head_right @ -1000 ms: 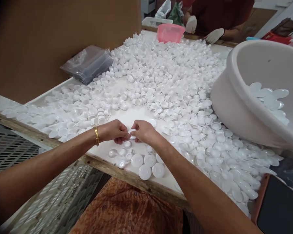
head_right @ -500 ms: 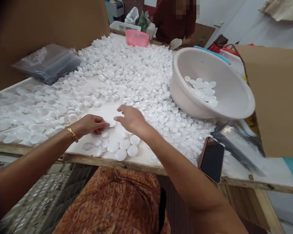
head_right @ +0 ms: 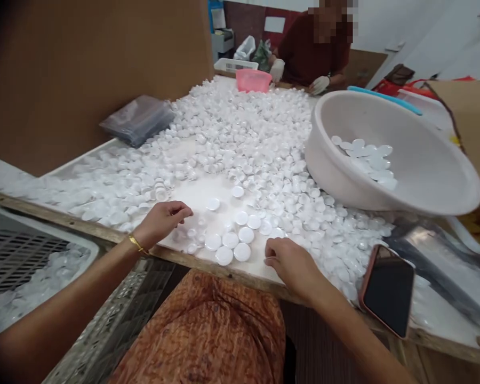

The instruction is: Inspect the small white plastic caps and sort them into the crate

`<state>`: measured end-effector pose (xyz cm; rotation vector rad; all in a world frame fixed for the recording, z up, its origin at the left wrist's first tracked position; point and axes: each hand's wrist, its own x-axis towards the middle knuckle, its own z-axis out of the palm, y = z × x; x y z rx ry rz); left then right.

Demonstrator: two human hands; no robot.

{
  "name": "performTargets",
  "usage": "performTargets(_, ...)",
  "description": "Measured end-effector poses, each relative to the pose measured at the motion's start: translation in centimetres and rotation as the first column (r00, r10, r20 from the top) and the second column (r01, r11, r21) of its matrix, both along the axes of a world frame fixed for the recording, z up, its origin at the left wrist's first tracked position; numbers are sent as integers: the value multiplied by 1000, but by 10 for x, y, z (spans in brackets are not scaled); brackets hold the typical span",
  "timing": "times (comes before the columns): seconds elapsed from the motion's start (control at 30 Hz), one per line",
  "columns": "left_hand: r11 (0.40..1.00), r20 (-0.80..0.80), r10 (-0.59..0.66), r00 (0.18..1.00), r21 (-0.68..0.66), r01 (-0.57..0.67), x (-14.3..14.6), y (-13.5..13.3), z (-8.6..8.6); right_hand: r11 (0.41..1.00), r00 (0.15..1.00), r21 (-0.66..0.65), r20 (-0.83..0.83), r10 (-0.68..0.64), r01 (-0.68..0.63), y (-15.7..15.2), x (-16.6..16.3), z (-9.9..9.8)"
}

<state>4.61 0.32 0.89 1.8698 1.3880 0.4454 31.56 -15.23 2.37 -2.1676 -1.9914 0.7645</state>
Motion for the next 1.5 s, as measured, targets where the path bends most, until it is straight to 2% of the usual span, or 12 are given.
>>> performTargets(0.07, 999, 53, 30, 998, 21, -31, -2, -5, 3, 987, 986, 113, -140, -95, 111, 6, -7, 10)
performTargets(0.13, 998, 114, 59, 992, -29, -56, -1, -11, 9, 956, 946, 239, -311, -91, 171, 18, -26, 16)
performTargets(0.23, 975, 244, 74, 967, -223, -18, 4, -18, 15, 900, 875, 426, -467, 130, 93, 48, -68, 8)
performTargets(0.37, 945, 378, 156, 913, -325, -27, 8, -19, 8, 778, 850, 627, -388, 358, -41, 89, -112, -21)
performTargets(0.5, 932, 392, 255, 884, -345, -115, 5, -14, -9, 796, 819, 597, -407, 404, -95, 99, -117, -35)
performTargets(0.7, 970, 271, 136, 953, -231, -73, 6, -11, -23, 829, 857, 555, -392, 335, -70, 89, -106, -37)
performTargets(0.9, 967, 318, 182, 930, -230, -111, 12, -8, -26, 832, 888, 552, -357, 289, -49, 96, -107, -39)
performTargets(1.0, 957, 358, 229, 905, -253, -142, 15, -7, -28, 811, 918, 577, -261, 299, -100, 98, -106, -41)
performTargets(1.1, 949, 363, 233, 902, -287, -129, 16, -8, -28, 751, 937, 606, -26, 348, -262, 96, -106, -43)
performTargets(1.23, 966, 303, 141, 942, -249, -65, 14, -6, -24, 681, 879, 562, 225, 420, -469, 89, -105, -40)
performTargets(1.33, 975, 236, 52, 970, -221, 1, 14, -3, -21, 677, 858, 531, 259, 444, -510, 85, -103, -36)
performTargets(1.5, 933, 191, -7, 981, -351, 75, 15, 7, -19, 695, 877, 539, 231, 421, -476, 79, -106, -34)
